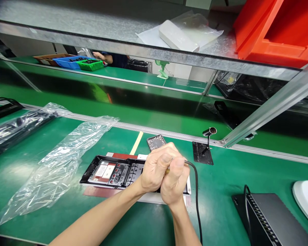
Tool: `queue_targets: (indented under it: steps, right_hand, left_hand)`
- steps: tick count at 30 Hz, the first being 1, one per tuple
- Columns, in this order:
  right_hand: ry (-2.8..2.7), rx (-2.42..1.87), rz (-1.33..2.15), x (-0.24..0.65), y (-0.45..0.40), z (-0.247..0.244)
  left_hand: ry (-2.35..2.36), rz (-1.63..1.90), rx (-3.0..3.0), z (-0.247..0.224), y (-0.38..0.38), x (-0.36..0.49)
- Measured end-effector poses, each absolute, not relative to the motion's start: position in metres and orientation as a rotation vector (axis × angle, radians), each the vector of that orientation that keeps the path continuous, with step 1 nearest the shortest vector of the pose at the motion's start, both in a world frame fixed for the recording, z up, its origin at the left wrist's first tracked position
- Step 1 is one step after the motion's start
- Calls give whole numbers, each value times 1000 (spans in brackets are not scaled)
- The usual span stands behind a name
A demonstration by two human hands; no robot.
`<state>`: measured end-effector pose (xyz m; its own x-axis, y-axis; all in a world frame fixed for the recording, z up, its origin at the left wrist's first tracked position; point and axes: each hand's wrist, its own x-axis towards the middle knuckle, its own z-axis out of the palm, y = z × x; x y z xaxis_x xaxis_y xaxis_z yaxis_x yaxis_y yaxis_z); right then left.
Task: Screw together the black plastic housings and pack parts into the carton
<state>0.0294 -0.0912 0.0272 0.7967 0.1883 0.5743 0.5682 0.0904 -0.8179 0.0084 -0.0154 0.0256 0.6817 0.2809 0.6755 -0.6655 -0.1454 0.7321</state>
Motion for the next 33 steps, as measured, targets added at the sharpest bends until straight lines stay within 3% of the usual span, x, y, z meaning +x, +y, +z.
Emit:
queue_targets:
  steps: [33]
  right_hand:
    - [-610,-1506,-350,28,-92,26]
  left_hand:
    - [-352,858,1486,25,-17,8]
